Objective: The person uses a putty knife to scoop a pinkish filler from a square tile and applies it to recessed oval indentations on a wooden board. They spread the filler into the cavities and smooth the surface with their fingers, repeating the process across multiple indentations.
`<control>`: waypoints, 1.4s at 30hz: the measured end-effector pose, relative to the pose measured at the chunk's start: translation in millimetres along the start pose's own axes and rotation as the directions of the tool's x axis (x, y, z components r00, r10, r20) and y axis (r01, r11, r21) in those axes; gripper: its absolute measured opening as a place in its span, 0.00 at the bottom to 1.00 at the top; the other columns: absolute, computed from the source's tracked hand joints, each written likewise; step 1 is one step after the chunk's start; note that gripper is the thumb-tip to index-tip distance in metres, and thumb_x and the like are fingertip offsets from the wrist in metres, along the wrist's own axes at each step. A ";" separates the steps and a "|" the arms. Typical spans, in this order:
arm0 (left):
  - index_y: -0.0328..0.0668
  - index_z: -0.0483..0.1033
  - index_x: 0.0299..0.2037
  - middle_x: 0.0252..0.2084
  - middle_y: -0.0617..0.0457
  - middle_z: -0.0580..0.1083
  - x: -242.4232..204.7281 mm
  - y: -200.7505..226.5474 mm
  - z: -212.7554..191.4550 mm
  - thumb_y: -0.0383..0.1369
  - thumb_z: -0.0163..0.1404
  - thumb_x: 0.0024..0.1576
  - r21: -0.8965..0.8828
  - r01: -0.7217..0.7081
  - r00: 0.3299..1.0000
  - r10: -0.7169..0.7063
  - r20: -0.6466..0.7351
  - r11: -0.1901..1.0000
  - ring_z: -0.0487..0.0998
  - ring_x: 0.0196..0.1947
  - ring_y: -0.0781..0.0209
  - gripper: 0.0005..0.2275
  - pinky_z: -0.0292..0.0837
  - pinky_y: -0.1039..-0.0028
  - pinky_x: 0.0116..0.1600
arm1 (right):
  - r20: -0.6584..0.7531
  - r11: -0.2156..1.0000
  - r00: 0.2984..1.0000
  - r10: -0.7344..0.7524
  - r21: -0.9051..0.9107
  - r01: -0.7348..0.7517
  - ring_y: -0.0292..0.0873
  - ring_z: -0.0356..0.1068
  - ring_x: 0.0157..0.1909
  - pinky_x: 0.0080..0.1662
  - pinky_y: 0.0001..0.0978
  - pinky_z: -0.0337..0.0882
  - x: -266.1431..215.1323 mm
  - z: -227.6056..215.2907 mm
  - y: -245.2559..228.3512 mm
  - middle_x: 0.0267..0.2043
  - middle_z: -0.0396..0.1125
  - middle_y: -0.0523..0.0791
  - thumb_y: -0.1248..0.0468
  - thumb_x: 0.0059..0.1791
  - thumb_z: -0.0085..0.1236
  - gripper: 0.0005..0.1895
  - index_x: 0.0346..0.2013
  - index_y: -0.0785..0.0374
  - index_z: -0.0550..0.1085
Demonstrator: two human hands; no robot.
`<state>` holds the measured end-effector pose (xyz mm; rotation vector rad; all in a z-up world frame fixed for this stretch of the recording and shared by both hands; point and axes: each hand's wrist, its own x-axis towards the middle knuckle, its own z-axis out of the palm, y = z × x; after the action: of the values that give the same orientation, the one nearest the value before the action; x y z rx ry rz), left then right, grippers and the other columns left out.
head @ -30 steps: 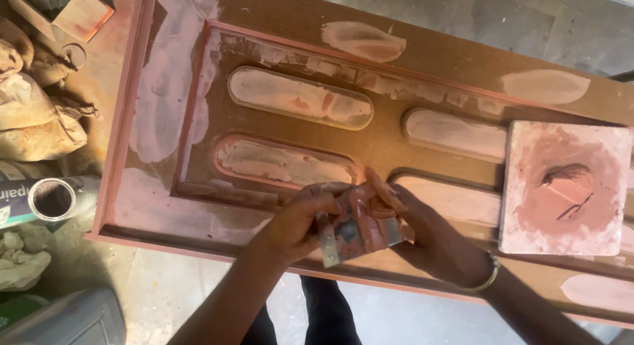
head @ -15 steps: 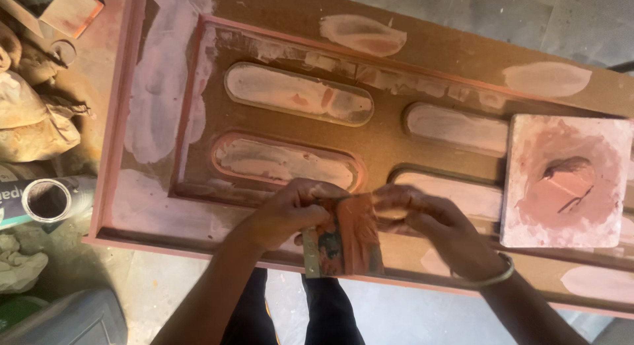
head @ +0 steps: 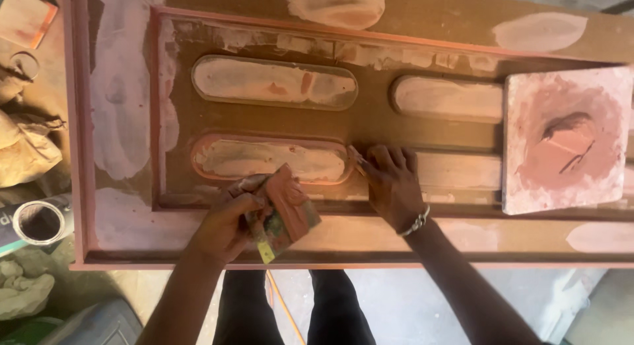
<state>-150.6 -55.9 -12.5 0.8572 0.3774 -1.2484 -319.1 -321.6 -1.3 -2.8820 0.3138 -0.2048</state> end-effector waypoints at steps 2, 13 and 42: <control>0.28 0.73 0.51 0.33 0.52 0.75 -2.0 9.5 -6.0 0.20 0.45 0.58 -0.001 -0.027 0.987 0.027 0.161 1.000 0.74 0.27 0.70 0.12 0.72 0.80 0.34 | -0.013 0.992 0.993 0.121 -0.013 -0.122 0.49 0.65 0.52 0.57 0.48 0.59 -13.4 1.7 -23.5 0.46 0.66 0.46 0.73 0.45 0.50 0.31 0.63 0.56 0.73; 0.31 0.76 0.56 0.28 0.52 0.74 3.6 30.0 -19.4 0.23 0.49 0.58 0.270 0.246 0.901 -0.322 0.291 0.931 0.69 0.18 0.73 0.15 0.61 0.83 0.19 | 0.138 0.714 0.977 0.163 0.667 -0.214 0.51 0.67 0.55 0.54 0.41 0.73 -25.9 -49.5 -118.3 0.56 0.64 0.53 0.75 0.47 0.53 0.33 0.68 0.60 0.65; 0.27 0.72 0.57 0.35 0.51 0.77 -56.7 66.5 -81.3 0.24 0.51 0.57 0.053 -0.052 0.991 0.045 0.124 0.997 0.78 0.28 0.67 0.17 0.75 0.77 0.28 | 0.735 0.921 0.585 0.344 -0.386 -0.056 0.42 0.73 0.35 0.49 0.40 0.63 32.2 -67.0 -123.5 0.34 0.74 0.43 0.34 0.50 0.46 0.51 0.77 0.54 0.40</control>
<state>-90.5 46.7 -2.6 0.8283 0.2227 -1.2642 -274.8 -226.2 97.2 -2.8305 0.5224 1.2709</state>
